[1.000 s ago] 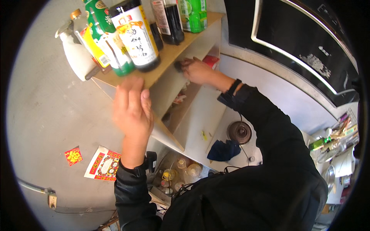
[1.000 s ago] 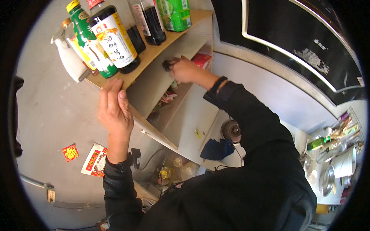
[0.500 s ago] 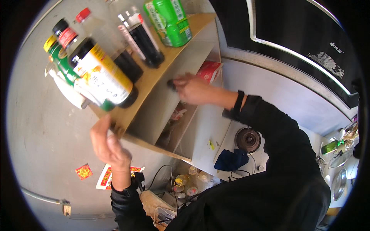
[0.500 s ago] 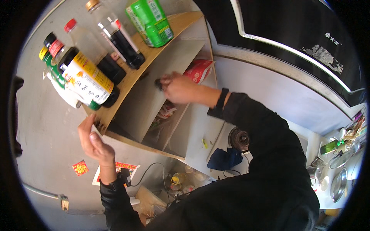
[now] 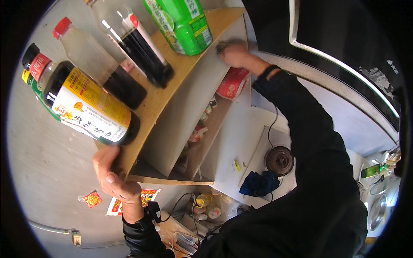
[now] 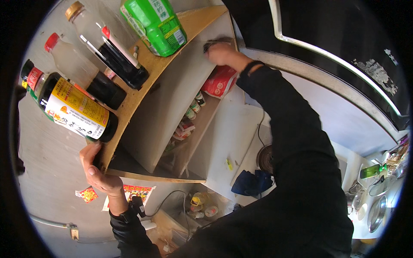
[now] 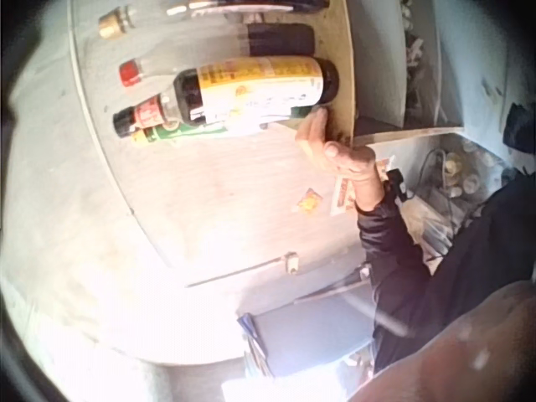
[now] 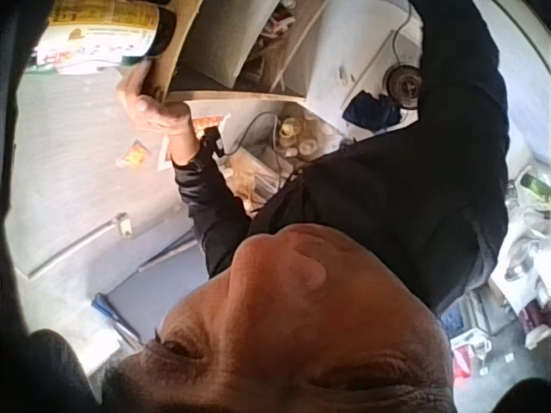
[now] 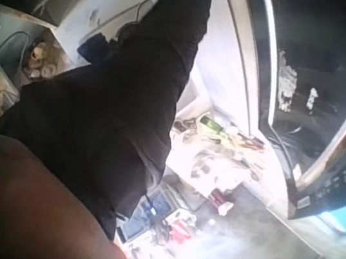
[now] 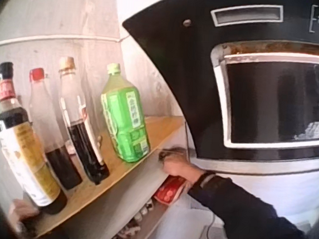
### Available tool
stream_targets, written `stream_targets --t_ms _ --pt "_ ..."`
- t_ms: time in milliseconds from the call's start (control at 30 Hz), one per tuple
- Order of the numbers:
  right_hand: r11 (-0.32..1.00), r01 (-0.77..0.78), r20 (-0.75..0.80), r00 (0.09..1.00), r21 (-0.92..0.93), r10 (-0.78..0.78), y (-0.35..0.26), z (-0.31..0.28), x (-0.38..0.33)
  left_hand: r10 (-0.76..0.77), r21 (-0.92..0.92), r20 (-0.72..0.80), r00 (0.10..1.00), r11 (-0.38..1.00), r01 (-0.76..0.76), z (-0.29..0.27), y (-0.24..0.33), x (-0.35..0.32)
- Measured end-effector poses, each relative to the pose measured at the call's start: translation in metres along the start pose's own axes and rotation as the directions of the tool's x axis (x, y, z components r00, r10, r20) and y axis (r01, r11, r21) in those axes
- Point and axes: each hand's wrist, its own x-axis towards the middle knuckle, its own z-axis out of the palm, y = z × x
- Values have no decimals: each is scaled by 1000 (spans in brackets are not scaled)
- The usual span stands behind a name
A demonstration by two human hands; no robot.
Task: The person wipes a wooden spice rack and its contents with a blue cloth. They remove several bottles and packets, wipe them individually, and place them back on the shelf. The person also wipes the interior surfaces of the shelf and the countertop below.
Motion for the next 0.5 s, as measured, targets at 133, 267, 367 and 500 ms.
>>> stream_targets --t_ms 133,267,367,500 --pt "602 797 -554 485 -39 -677 -105 29 -67 31 15 -37 999 999 -30 -9 -9 -6" --pt "760 649 -372 706 -2 -603 -123 -6 -95 -14 29 -74 997 999 16 -15 -7 -11" --pt "856 351 -427 754 -379 -498 12 25 -42 -34 -62 -29 999 998 33 -1 -12 -13" --pt "948 104 -224 959 -300 -175 26 0 -10 -14 -11 -41 999 1000 14 -4 -9 -9"
